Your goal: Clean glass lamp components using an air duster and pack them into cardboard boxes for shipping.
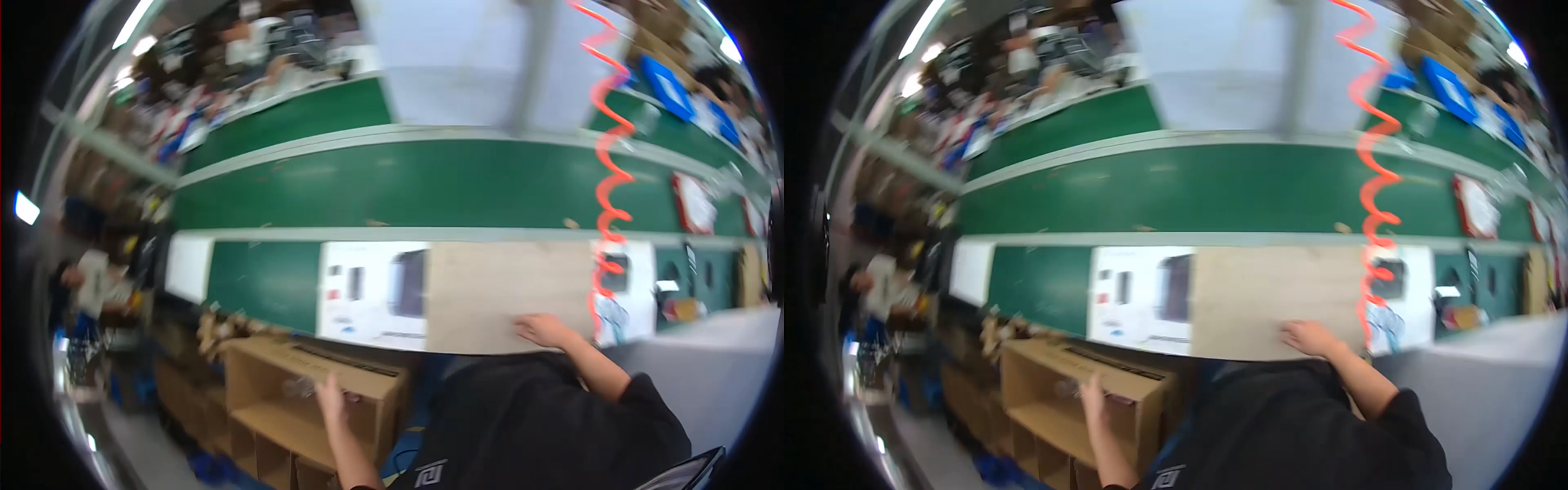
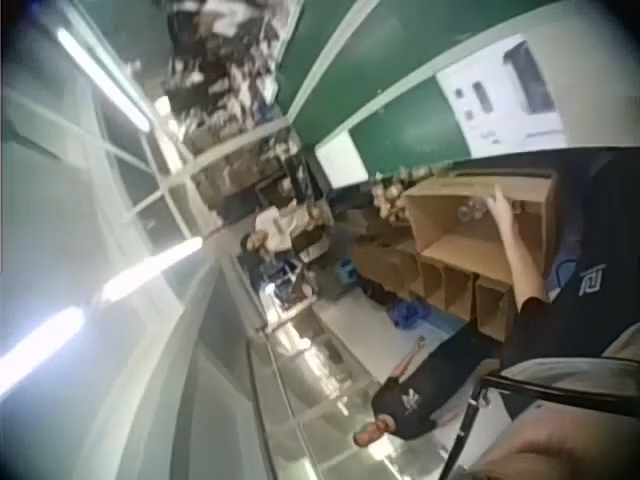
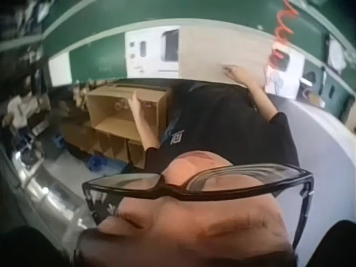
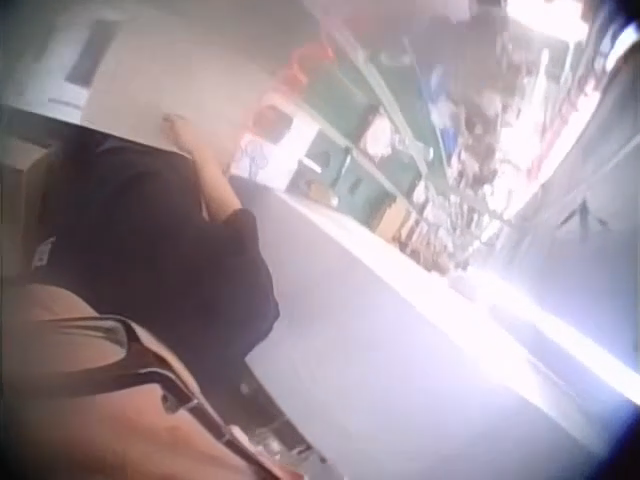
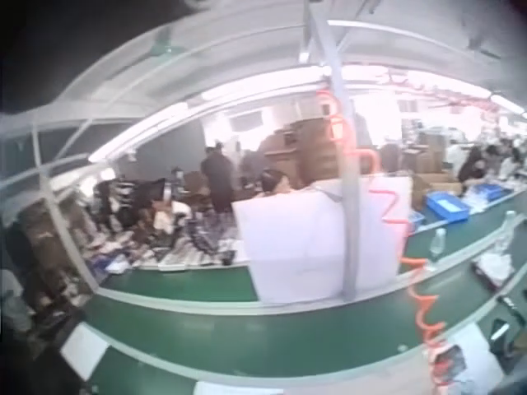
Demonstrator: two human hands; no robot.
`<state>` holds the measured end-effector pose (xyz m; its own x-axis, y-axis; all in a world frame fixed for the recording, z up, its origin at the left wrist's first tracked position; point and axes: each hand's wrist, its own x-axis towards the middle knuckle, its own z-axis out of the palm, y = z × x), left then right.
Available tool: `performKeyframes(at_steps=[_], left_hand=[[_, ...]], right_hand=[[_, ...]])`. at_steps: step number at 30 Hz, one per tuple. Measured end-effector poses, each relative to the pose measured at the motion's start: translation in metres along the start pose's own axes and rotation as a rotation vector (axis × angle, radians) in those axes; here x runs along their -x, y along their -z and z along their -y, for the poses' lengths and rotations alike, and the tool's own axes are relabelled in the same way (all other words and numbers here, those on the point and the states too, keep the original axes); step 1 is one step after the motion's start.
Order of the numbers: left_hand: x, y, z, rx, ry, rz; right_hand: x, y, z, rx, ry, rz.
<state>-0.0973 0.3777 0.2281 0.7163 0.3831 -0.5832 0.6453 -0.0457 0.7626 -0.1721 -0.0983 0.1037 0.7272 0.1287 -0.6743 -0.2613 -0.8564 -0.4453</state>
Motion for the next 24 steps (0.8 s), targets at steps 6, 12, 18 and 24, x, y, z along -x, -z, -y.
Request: performKeyframes(at_steps=[6, 12, 18, 24], left_hand=[[-0.084, -0.016, 0.033, 0.068, -0.063, 0.055], [-0.08, -0.047, 0.018, 0.032, -0.049, 0.156], [-0.076, -0.017, 0.021, -0.216, 0.011, 0.121], [-0.077, -0.02, 0.003, -0.198, 0.112, 0.204]], right_hand=[[0.005, -0.001, -0.024, -0.169, 0.157, -0.339], [0.045, -0.022, -0.062, -0.289, 0.004, -0.412], [0.039, -0.016, -0.07, -0.311, 0.003, -0.386], [0.066, -0.002, -0.09, -0.377, 0.0, -0.425]])
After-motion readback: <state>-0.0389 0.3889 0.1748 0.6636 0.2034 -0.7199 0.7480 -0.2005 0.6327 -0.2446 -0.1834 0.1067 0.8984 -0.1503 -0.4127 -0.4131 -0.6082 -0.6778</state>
